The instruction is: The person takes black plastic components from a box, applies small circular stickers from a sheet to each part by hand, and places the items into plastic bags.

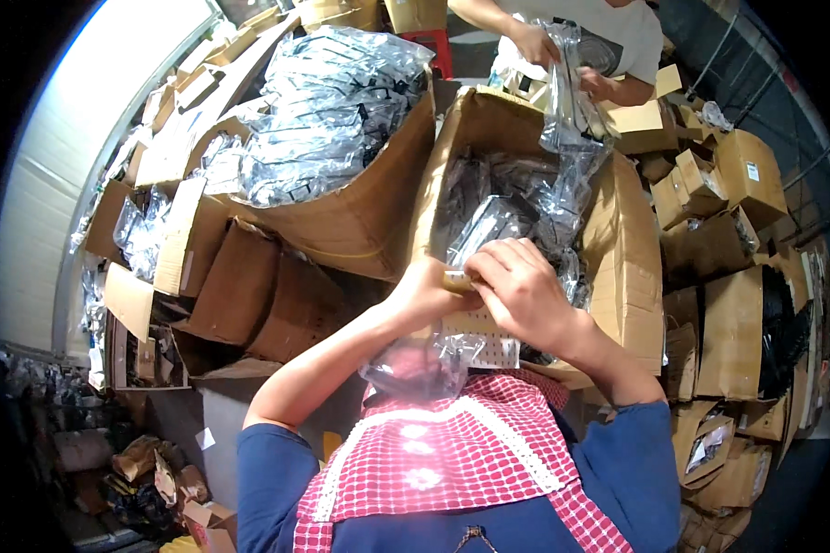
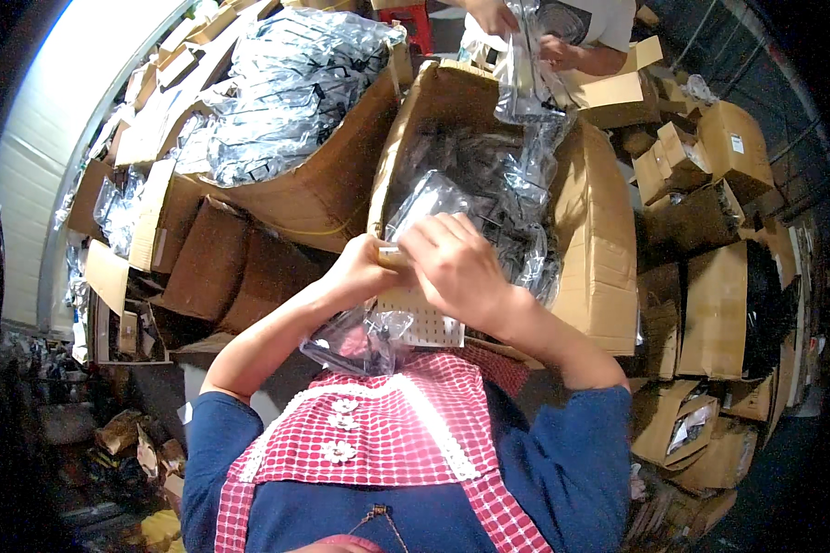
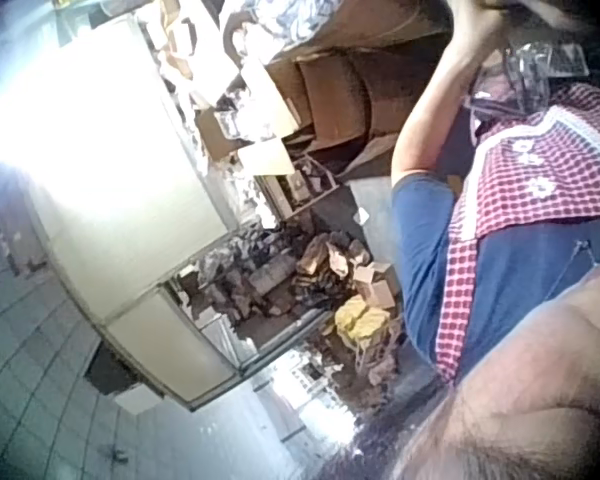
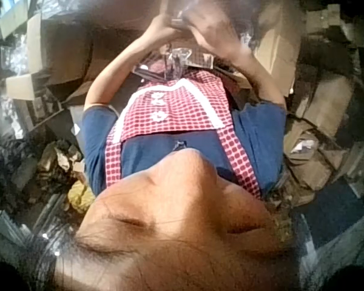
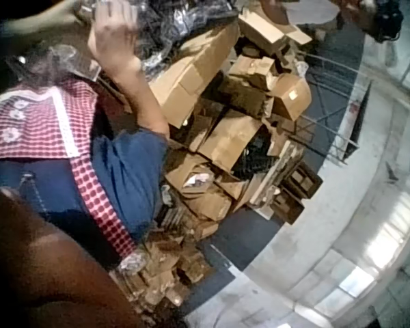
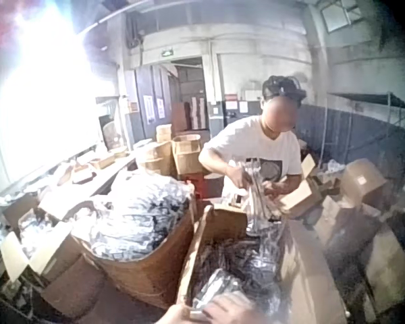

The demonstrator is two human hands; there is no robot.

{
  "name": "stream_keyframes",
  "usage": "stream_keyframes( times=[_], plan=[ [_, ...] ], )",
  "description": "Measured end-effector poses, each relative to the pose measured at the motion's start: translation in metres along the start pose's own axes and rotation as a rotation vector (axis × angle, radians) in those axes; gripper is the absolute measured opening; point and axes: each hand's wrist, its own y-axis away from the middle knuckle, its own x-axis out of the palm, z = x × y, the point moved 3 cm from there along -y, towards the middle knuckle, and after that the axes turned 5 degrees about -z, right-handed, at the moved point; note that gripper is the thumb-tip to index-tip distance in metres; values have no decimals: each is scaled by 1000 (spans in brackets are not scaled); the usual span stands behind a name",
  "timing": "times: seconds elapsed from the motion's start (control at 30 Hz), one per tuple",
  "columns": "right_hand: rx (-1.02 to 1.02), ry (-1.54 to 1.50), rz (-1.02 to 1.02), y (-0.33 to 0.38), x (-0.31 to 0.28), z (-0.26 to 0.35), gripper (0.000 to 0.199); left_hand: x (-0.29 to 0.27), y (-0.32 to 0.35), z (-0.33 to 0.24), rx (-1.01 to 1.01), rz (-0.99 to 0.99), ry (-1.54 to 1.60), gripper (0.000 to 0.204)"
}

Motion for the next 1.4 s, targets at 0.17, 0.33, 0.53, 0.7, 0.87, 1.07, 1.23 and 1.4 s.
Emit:
stream_keyframes(
  times=[0.17, 0.33, 0.53, 0.7, 0.87, 1.07, 1.23, 1.4],
  plan=[
    [-16, 40, -24, -1, 0, -1, 16, 3, 1, -3, 66, 17, -43, 22],
    [-324, 111, -77, 1, -2, 11, 13, 2, 2, 2, -53, 23, 254, 15],
    [298, -399, -192, -16, -40, -42, 9, 1, 13, 8, -151, -49, 414, 22],
    [589, -639, -114, -27, -41, -73, 10, 3, 15, 6, -136, -45, 422, 24],
    [444, -412, -160, -34, -40, -62, 7, 1, 16, 4, -138, -46, 437, 24],
    [407, -79, -205, -41, -46, -62, 21, 0, 19, 6, -129, -54, 305, 22],
    [653, -708, -298, -18, -37, -124, 16, -6, 25, 9, -133, -106, 524, 19],
    [694, -1146, -505, 18, -39, -122, 18, -20, 28, 30, -64, -210, 645, 20]
  ],
)
